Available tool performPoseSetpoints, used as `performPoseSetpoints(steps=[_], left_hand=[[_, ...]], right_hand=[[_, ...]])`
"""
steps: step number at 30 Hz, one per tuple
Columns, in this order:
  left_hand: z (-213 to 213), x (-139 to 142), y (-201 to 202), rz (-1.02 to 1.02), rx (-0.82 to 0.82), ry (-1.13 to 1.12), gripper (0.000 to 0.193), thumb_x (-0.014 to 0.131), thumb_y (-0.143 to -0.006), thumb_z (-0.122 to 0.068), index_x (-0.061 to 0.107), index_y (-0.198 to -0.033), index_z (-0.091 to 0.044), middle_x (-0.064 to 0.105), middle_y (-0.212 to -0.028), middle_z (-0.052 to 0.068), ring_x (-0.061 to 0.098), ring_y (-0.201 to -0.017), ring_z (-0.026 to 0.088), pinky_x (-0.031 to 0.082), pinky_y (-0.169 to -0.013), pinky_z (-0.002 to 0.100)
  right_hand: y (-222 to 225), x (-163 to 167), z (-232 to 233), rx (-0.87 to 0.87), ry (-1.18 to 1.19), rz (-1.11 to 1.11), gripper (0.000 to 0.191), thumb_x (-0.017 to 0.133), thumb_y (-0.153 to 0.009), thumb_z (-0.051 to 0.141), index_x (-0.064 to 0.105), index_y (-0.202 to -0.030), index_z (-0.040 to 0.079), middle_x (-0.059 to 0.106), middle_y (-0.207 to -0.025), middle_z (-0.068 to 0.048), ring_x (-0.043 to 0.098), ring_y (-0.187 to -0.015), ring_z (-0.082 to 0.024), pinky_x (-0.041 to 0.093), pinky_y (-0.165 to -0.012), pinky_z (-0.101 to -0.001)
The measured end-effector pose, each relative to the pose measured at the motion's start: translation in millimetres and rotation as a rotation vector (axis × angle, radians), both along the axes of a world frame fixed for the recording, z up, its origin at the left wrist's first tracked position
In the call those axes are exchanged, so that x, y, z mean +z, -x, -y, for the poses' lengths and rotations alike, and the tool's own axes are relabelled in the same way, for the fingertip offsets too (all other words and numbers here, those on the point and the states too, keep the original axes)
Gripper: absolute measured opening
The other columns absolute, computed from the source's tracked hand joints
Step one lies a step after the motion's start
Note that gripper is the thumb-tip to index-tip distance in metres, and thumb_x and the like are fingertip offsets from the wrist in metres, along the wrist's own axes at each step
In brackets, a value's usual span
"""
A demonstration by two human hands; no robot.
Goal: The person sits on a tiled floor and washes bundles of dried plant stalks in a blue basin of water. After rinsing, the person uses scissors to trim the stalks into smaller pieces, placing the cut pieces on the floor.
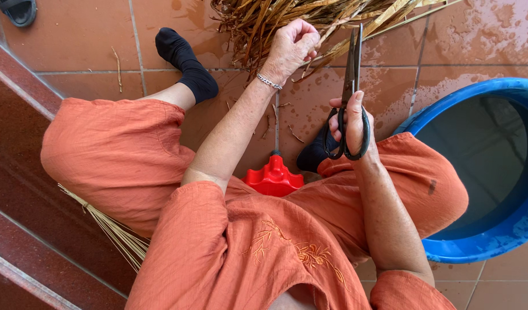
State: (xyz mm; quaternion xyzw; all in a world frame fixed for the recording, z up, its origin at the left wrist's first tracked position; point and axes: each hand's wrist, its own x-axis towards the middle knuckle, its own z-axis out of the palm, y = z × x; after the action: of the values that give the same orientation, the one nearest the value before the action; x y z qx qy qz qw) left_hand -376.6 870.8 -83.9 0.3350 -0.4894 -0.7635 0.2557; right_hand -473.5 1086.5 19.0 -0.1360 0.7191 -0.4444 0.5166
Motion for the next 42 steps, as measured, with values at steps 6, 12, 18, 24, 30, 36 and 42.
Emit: performPoseSetpoints(steps=[6,12,18,24,30,36,42], left_hand=[[5.7,-2.4,-2.5,-0.012,-0.019,0.256,0.014,0.067,-0.099,-0.015,0.071,-0.094,-0.003,0.067,-0.076,-0.003,0.057,-0.066,0.002,0.048,-0.058,0.02],[5.4,0.5,-2.6,-0.01,-0.036,0.341,0.014,0.068,-0.101,-0.015,0.073,-0.097,-0.002,0.072,-0.082,-0.004,0.061,-0.073,0.001,0.053,-0.066,0.02],[0.5,2.2,-8.8,0.121,-0.102,0.353,0.012,0.071,-0.096,-0.016,0.073,-0.096,-0.005,0.07,-0.081,-0.005,0.06,-0.07,0.001,0.054,-0.064,0.021],[-0.9,0.4,-4.1,-0.016,-0.025,0.441,0.007,0.069,-0.094,-0.009,0.069,-0.091,-0.002,0.073,-0.102,-0.003,0.064,-0.079,0.001,0.058,-0.072,0.022],[2.8,23.4,-34.1,0.199,-0.169,0.637,0.011,0.074,-0.091,-0.007,0.069,-0.081,-0.005,0.068,-0.084,0.003,0.062,-0.073,0.008,0.057,-0.066,0.025],[-19.8,19.7,-64.1,0.633,-0.523,0.79,0.01,0.07,-0.088,-0.018,0.08,-0.086,-0.016,0.068,-0.074,-0.002,0.062,-0.063,0.009,0.054,-0.073,0.032],[-48.2,-20.0,-37.6,0.663,-0.456,0.416,0.034,0.066,-0.094,-0.026,0.066,-0.12,-0.004,0.069,-0.071,0.007,0.06,-0.061,0.016,0.052,-0.061,0.034]], right_hand=[[-3.9,9.3,1.7,0.042,0.078,0.045,0.081,0.032,-0.103,0.07,0.061,-0.125,-0.002,0.058,-0.07,-0.002,0.046,-0.053,-0.007,0.038,-0.05,-0.0223],[-7.8,13.9,6.4,0.087,0.057,0.089,0.085,0.028,-0.101,0.072,0.061,-0.123,-0.003,0.057,-0.068,-0.003,0.046,-0.052,-0.008,0.039,-0.05,-0.0232],[-2.4,10.1,18.4,0.065,0.113,0.077,0.084,0.029,-0.103,0.07,0.061,-0.119,-0.005,0.053,-0.064,-0.002,0.043,-0.05,-0.008,0.039,-0.049,-0.0235],[-4.3,11.9,21.5,0.076,0.149,-0.105,0.082,0.033,-0.103,0.07,0.066,-0.107,-0.005,0.05,-0.057,0.0,0.044,-0.045,-0.008,0.038,-0.042,-0.0237],[20.4,21.4,11.0,-0.068,0.239,-0.172,0.078,0.034,-0.105,0.069,0.065,-0.109,-0.002,0.051,-0.062,0.002,0.046,-0.048,-0.007,0.041,-0.044,-0.0244],[20.9,19.1,0.9,-0.121,0.273,-0.145,0.075,0.037,-0.107,0.068,0.063,-0.113,-0.003,0.051,-0.063,-0.001,0.042,-0.048,-0.008,0.037,-0.046,-0.025],[7.9,10.6,-4.9,-0.064,0.108,-0.121,0.076,0.036,-0.104,0.069,0.064,-0.113,-0.001,0.054,-0.063,-0.001,0.043,-0.047,-0.007,0.037,-0.045,-0.0229]])
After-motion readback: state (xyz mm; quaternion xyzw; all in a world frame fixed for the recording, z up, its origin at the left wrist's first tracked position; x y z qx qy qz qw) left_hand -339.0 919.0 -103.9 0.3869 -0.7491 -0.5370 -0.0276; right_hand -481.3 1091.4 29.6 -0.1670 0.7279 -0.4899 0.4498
